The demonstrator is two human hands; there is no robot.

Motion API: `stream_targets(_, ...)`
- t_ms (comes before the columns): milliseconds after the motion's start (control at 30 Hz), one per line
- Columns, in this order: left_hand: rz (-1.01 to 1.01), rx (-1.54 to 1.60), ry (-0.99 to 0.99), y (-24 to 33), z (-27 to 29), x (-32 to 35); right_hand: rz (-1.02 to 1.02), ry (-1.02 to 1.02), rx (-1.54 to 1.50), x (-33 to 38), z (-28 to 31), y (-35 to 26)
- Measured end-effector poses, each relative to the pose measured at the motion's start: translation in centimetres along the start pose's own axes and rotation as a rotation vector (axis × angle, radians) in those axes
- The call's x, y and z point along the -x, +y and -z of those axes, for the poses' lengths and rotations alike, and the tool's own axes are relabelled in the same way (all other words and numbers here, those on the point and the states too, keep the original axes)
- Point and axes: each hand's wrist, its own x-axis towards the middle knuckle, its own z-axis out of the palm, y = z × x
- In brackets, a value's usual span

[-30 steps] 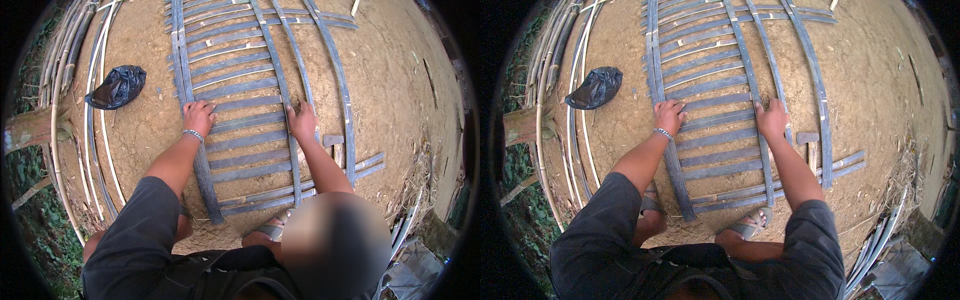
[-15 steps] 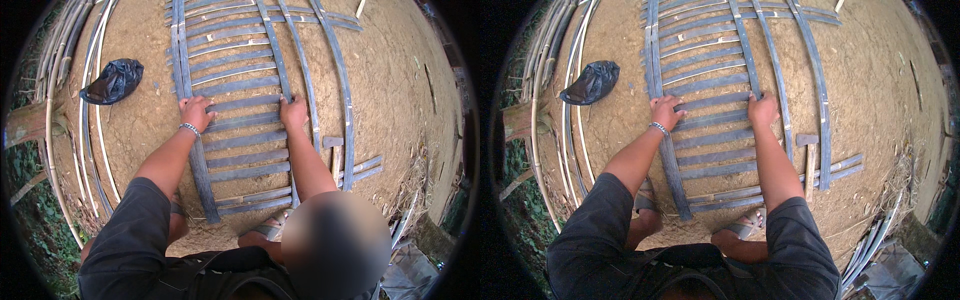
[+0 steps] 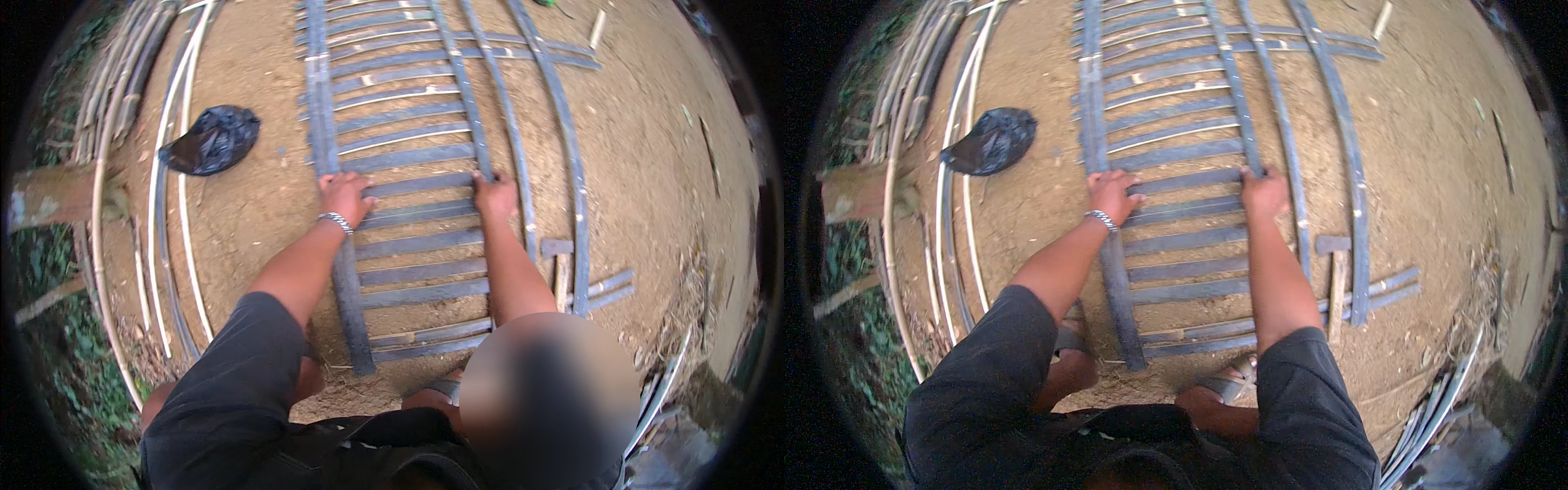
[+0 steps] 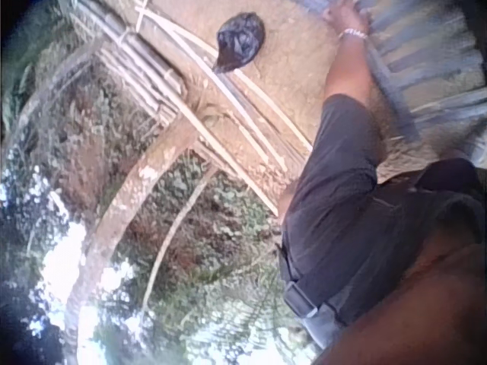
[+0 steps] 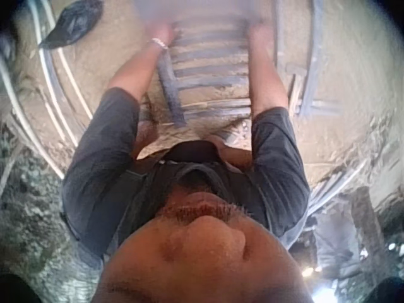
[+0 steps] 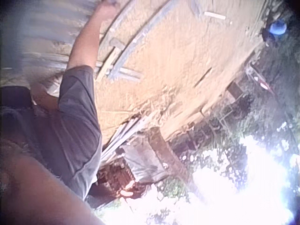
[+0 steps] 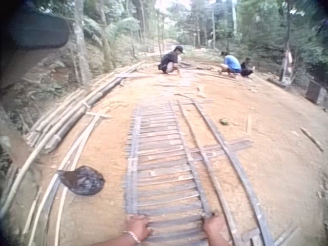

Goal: The person is assembling a large bamboo frame on the ground. They use a hammer to drive nails into the intersections of the bamboo strips, securing the structure together. The person repeatedly picks up nails, positions them, and hammers them into place.

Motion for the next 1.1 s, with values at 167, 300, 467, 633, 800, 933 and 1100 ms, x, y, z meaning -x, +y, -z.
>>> stream_targets(167,0.001,0.036,-0.027,0.8,0.5,-0.3,-0.020,0.066,0.022,0.2,0.2,0.5)
stream_targets(300,0.015,0.029,-0.076,0.6,0.8,-0.1,-0.005,0.067,0.007,0.5,-0.1,0.3)
stream_targets(467,-0.052,0.068,-0.049,-0.4,2.3,0.1,-0.017,0.051,0.068,0.5,-0.4,0.2)
stream_targets(633,0.082,0.343,0.566,-9.0,7.7,-2.9,-0.029,0.028,0.038,0.1,-0.2,0.5)
stream_targets(800,0.392,0.026,0.835,-22.3,13.9,-7.4,0.008,0.082,0.018,-0.5,-0.9,1.9)
stream_targets(933,0.711,0.046,0.408,-27.1,16.0,-9.3,0.012,0.078,-0.028,0.2,-0.7,1.2)
stream_targets(1100,0.844,-0.039,0.265,-25.8,13.9,-10.0,-0.012,0.102,-0.040,0.1,0.0,2.0)
